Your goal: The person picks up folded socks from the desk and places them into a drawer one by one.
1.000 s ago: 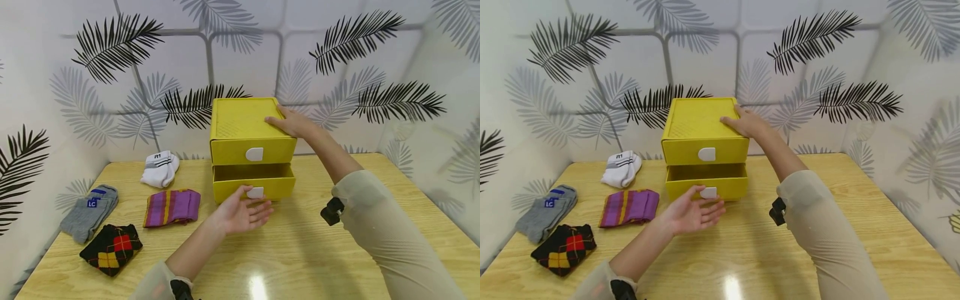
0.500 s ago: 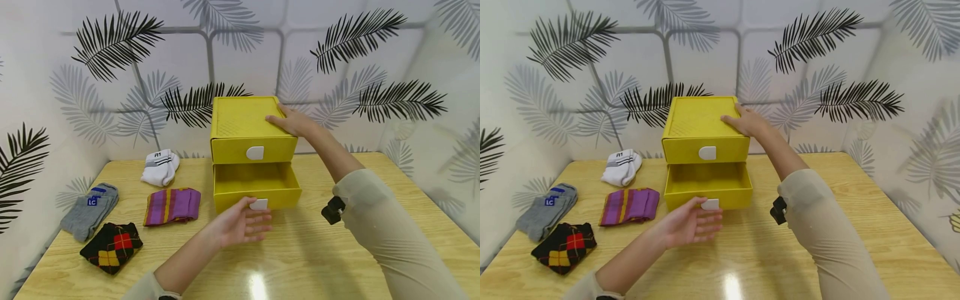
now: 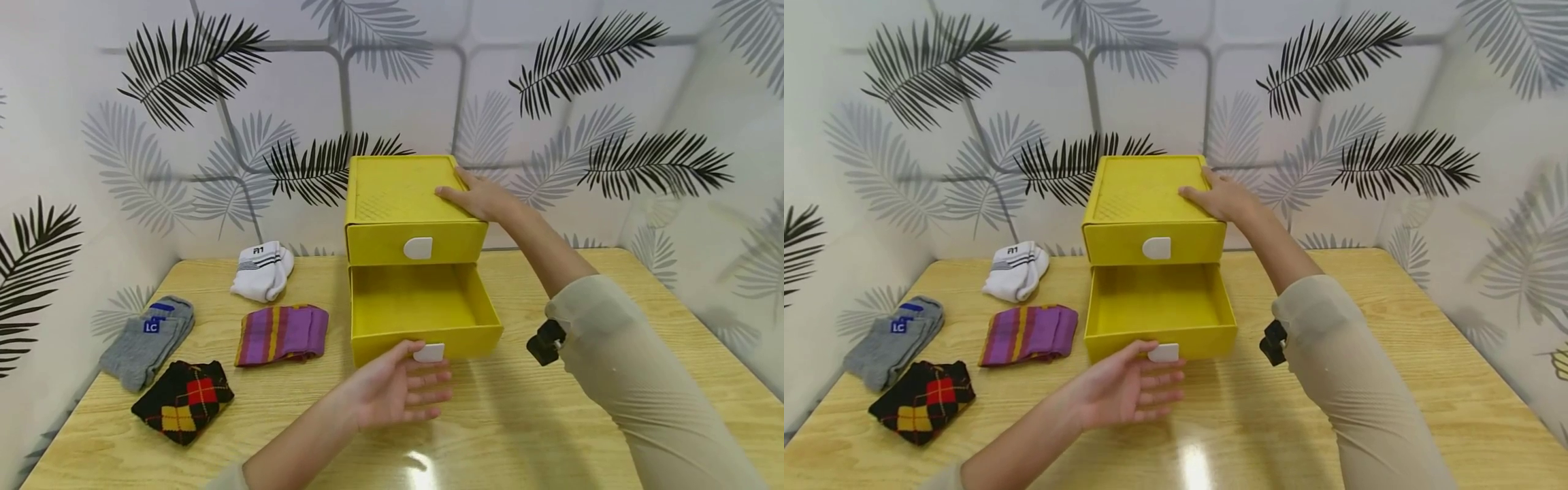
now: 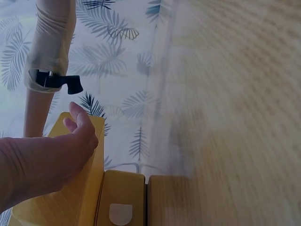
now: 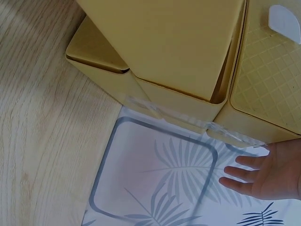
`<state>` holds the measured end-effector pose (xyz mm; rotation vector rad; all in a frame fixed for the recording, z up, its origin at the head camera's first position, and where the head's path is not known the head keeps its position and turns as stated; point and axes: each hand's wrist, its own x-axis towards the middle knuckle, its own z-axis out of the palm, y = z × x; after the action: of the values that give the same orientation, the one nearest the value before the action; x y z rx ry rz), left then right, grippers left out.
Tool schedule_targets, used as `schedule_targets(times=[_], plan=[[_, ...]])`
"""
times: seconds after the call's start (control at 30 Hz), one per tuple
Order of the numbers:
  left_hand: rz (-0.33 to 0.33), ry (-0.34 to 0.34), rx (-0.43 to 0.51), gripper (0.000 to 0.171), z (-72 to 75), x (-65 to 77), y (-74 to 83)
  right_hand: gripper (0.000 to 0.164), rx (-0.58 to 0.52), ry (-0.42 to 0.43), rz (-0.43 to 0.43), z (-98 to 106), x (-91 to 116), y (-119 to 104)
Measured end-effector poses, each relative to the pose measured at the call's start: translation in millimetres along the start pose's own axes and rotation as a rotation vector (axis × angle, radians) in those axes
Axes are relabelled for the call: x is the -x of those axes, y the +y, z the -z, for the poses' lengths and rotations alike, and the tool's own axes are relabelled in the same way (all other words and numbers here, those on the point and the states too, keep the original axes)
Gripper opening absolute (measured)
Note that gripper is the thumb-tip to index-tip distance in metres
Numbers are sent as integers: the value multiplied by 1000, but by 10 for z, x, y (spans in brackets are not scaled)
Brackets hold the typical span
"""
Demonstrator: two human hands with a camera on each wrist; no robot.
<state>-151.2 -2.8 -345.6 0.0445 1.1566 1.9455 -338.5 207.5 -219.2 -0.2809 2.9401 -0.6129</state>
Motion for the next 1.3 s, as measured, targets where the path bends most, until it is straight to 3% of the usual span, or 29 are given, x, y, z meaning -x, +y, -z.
schedule_targets(times=[0.43,0.67,1.13,1.3], plan=[[37,-43,-5,64,17,133,-123,80,-8,1,2,-8,10,-1],[37,-60,1,57,35,204,-169,81,-11,-6,9,1,6,-3],[43,-101,36,54,65,215,-235,81,-11,-9,21,-8,6,-1],[59,-153,-22,62,73,210,-257,81,-23,-10,20,-4,9,10]])
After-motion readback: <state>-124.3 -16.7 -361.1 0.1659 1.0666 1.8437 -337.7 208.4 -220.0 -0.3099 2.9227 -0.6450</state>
